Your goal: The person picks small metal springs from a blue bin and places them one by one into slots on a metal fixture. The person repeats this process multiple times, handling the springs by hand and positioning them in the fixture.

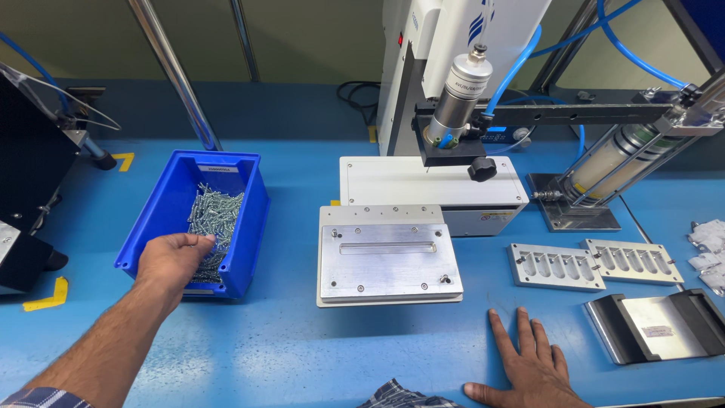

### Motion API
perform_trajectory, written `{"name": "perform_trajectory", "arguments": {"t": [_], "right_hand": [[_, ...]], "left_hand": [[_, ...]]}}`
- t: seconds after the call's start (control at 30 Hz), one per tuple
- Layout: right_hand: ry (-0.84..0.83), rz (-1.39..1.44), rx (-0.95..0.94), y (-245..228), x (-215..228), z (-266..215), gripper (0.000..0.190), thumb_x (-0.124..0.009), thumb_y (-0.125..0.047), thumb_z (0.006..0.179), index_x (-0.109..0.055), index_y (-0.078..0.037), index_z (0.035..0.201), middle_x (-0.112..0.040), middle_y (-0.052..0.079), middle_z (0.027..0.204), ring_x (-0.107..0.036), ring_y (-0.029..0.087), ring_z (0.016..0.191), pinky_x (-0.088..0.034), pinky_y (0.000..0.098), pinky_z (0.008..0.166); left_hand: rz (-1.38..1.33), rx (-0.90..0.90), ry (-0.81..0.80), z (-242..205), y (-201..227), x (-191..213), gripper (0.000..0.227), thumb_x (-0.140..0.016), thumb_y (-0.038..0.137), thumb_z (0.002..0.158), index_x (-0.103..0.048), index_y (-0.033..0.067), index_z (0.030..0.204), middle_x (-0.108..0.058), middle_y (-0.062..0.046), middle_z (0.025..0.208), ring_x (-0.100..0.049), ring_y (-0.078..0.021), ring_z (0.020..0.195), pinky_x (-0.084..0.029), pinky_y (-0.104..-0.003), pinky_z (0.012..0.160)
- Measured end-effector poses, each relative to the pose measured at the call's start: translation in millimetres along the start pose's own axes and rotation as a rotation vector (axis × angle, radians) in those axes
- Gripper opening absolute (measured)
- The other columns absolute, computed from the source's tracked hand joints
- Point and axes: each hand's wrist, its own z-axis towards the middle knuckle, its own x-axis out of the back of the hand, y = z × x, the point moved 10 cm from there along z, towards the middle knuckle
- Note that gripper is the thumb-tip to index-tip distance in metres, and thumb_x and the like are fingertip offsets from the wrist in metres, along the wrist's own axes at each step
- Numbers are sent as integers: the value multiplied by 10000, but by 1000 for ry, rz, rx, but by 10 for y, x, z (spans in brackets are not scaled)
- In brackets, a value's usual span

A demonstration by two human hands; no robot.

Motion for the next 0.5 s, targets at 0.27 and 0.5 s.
{"name": "perform_trajectory", "arguments": {"t": [0.27, 0.5], "right_hand": [[12, 9, -1, 32, -22, 56, 1299, -545, -965, 685, 106, -380, 1645, 234, 246, 1683, 222, 474, 1543, -46, 699, 1206], [2, -15, -10, 42, -29, 79, 1304, -520, -984, 673, 103, -382, 1648, 232, 249, 1685, 222, 475, 1543, -41, 705, 1202]], "left_hand": [[767, -26, 8, 376, 38, -159, 295, -864, 234, 823, -824, 241, 1115, -784, -78, 1130, -723, -237, 1048, -568, -399, 973], [550, 9, 106, 216, 10, -7, 224, -872, 305, 839, -863, 172, 1020, -811, -107, 1031, -745, -241, 984, -576, -417, 930]]}}
